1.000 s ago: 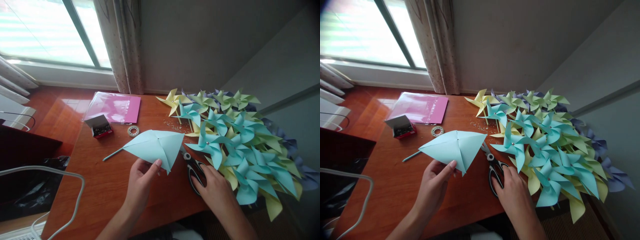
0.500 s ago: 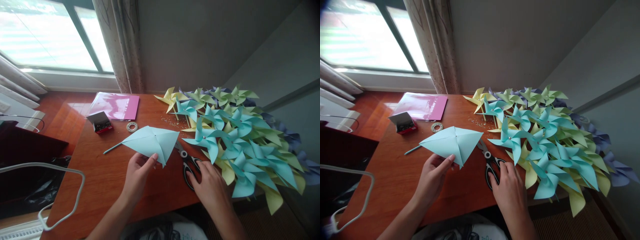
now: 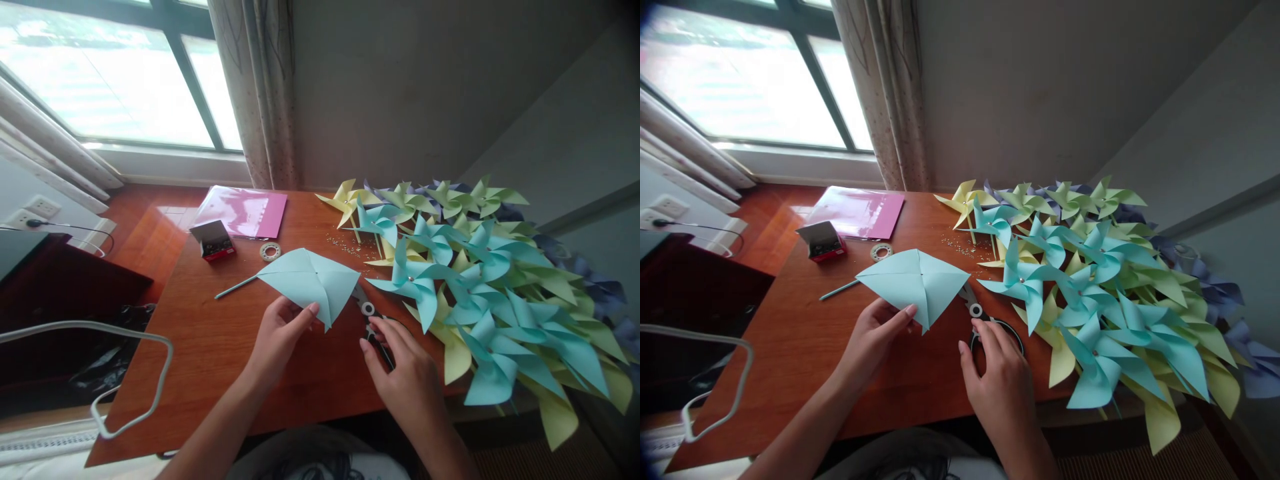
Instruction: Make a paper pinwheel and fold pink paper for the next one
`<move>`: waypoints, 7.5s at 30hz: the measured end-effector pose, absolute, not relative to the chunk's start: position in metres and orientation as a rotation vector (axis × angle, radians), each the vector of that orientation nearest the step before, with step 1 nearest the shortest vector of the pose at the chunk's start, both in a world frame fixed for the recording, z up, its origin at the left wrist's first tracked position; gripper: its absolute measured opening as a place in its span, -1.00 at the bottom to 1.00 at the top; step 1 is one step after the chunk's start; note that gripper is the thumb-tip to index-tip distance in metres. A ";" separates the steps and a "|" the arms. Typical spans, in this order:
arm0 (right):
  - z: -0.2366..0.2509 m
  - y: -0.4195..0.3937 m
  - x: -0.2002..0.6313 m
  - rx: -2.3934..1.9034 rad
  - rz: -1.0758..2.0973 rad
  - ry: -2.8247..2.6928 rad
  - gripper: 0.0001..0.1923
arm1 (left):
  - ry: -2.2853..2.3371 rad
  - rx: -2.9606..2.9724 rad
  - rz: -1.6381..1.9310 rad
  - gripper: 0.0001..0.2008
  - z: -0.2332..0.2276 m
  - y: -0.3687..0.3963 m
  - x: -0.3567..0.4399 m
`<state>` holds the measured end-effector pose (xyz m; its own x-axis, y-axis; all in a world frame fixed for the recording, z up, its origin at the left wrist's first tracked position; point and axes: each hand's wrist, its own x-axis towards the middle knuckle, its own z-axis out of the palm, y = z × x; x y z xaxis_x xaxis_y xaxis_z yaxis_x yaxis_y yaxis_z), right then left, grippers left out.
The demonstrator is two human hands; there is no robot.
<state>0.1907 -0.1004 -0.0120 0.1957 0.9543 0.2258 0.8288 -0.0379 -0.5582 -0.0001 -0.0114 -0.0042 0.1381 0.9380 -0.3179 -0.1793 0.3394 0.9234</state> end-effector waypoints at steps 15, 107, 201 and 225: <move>-0.003 -0.069 0.201 -1.431 1.196 -0.868 -0.43 | 1.023 1.232 0.745 -0.75 -0.003 -0.059 -0.042; 0.020 -0.057 0.177 -1.419 0.870 -1.364 -0.91 | 0.868 1.446 0.834 -0.79 -0.002 -0.005 0.002; 0.012 -0.060 0.159 -1.441 0.759 -1.282 -0.95 | 0.967 1.627 1.008 -0.92 0.002 -0.007 0.006; 0.015 -0.066 0.153 -1.473 0.009 -1.778 -0.78 | 1.021 1.696 1.070 -0.89 0.007 -0.008 0.005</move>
<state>0.1529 -0.0656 0.0154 0.0080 0.8248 0.5654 0.8190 0.3190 -0.4769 0.0053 -0.0082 0.0066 0.2967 0.9268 0.2302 0.1868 -0.2927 0.9378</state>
